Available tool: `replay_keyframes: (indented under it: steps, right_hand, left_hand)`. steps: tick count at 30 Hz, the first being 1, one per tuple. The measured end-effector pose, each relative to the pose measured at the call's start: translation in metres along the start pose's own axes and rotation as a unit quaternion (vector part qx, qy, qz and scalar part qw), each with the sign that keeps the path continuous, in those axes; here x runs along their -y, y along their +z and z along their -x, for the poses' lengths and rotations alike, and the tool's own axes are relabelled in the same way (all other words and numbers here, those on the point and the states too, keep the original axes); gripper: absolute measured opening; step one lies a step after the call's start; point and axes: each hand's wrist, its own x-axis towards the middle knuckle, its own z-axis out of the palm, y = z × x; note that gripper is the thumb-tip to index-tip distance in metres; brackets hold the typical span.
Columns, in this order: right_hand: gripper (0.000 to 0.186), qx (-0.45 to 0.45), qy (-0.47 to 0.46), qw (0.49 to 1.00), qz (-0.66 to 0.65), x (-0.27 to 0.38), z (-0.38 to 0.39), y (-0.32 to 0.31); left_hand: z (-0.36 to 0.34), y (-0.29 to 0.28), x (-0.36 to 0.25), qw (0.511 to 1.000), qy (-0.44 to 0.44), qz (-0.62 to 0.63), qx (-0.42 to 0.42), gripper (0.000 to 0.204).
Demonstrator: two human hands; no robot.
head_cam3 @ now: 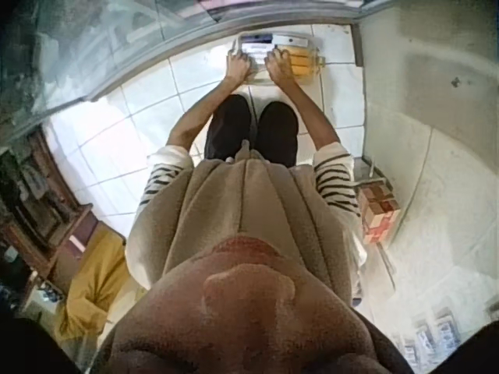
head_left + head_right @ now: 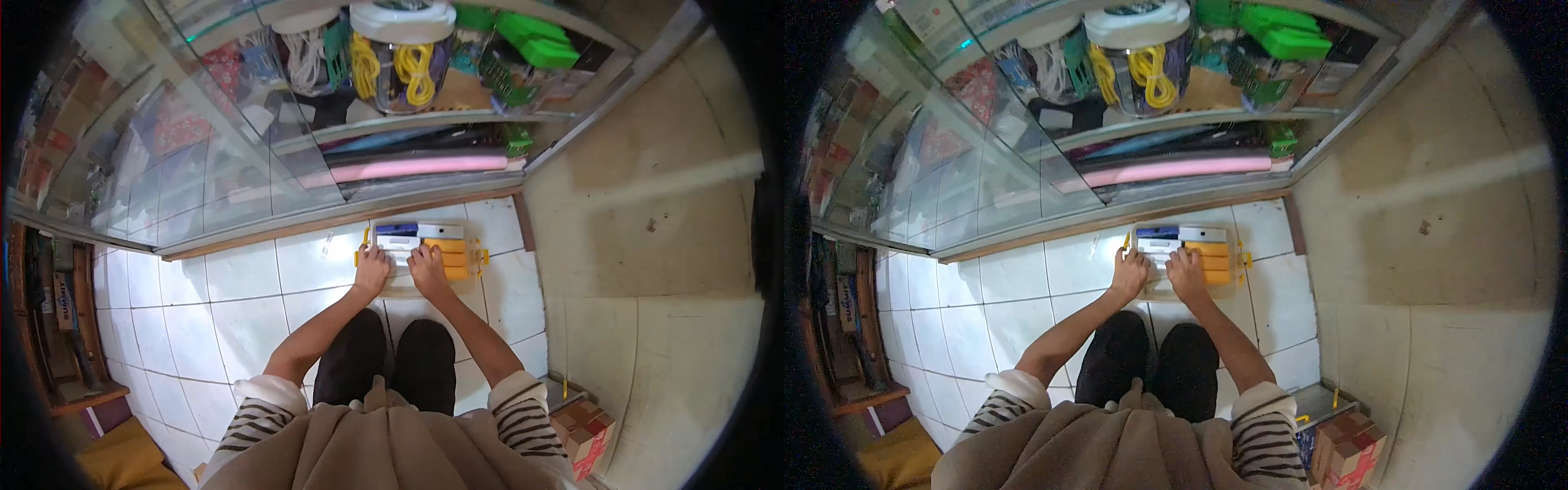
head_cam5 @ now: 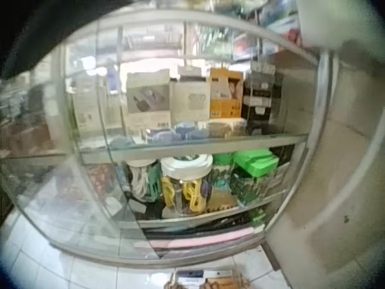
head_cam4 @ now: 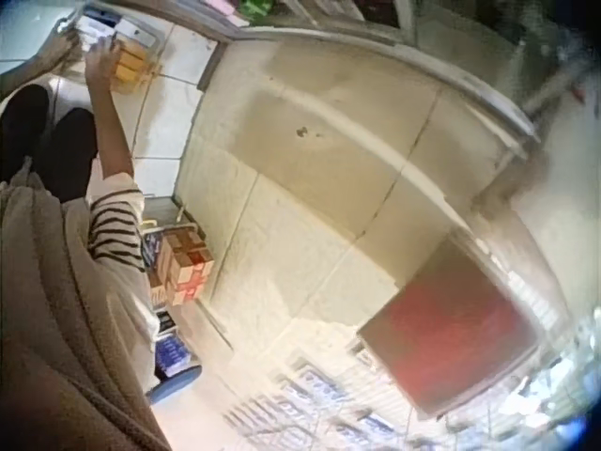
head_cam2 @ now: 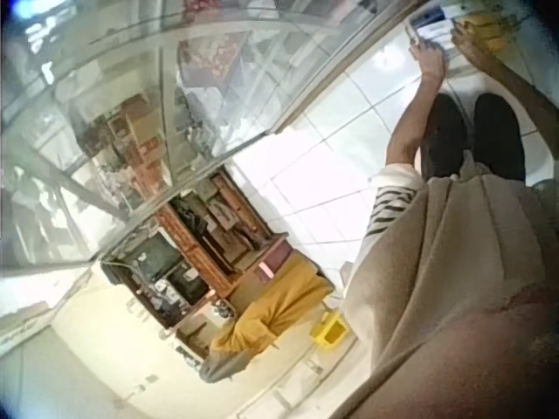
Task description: The person picks up several cardboard boxes from a counter and places them into a yellow plastic crate on the floor. The person then takes several small boxed electronic items from a glass display shelf and arranges them into the crate, and finally places a paper document into a larger cardboard box on the floor.
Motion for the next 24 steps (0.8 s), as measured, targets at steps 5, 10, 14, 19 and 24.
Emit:
replay_keyframes:
  steps: [5,10,14,19,24]
  right_hand:
    - [0.012,-0.108,0.003,0.991,-0.076,-0.031,-0.008,-0.068]
    - [0.014,-0.268,0.03,0.959,-0.092,-0.076,-0.052,-0.215]
    - [0.019,-0.401,0.005,0.912,-0.089,-0.103,-0.094,-0.33]
    - [0.028,-0.482,-0.061,0.871,-0.07,-0.151,-0.168,-0.414]
    - [0.053,-0.466,-0.048,0.883,0.023,-0.207,-0.26,-0.43]
  left_hand:
    - [-0.011,-0.069,0.014,0.98,0.034,0.158,-0.12,0.017]
    - [-0.054,-0.226,0.034,0.894,0.081,0.293,-0.329,0.017]
    - [-0.085,-0.339,0.041,0.808,0.128,0.314,-0.481,0.016]
    - [-0.155,-0.425,0.062,0.786,0.132,0.23,-0.559,0.029]
    - [-0.253,-0.453,0.095,0.786,0.036,0.18,-0.59,0.051]
